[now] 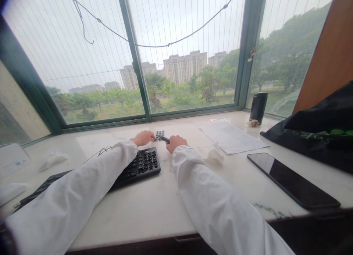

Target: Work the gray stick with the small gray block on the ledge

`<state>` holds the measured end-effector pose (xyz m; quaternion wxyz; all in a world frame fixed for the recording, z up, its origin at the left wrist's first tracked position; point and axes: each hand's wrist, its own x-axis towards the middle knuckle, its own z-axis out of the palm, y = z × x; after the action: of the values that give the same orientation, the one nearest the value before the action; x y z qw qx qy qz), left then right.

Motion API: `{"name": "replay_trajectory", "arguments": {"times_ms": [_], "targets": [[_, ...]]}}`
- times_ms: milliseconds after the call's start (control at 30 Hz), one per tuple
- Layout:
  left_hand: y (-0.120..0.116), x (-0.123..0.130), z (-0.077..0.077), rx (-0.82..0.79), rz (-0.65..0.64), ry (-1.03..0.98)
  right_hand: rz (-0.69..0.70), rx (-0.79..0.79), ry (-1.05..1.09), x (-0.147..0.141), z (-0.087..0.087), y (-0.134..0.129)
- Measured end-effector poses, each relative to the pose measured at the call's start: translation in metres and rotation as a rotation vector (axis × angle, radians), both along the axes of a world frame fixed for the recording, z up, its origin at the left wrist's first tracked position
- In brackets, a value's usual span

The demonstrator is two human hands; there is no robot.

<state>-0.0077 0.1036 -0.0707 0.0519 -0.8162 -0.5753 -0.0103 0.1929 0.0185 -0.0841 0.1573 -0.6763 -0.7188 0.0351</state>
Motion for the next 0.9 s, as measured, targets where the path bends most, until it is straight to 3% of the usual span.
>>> {"name": "replay_trajectory", "arguments": {"times_ms": [267,467,633,900], "targets": [[0.000,-0.001,0.000,0.012,-0.001,-0.017,0.011,-0.006,0.012,0.001,0.000,-0.001],[-0.011,-0.003,0.014,0.050,0.012,-0.039,0.012,-0.007,0.008,0.001,0.000,0.000],[-0.041,-0.012,0.026,0.053,-0.015,-0.033,0.029,0.001,0.016,-0.001,0.001,-0.001],[-0.102,-0.054,0.017,0.018,-0.126,-0.063,0.239,0.033,0.035,-0.019,-0.005,-0.011]]}}
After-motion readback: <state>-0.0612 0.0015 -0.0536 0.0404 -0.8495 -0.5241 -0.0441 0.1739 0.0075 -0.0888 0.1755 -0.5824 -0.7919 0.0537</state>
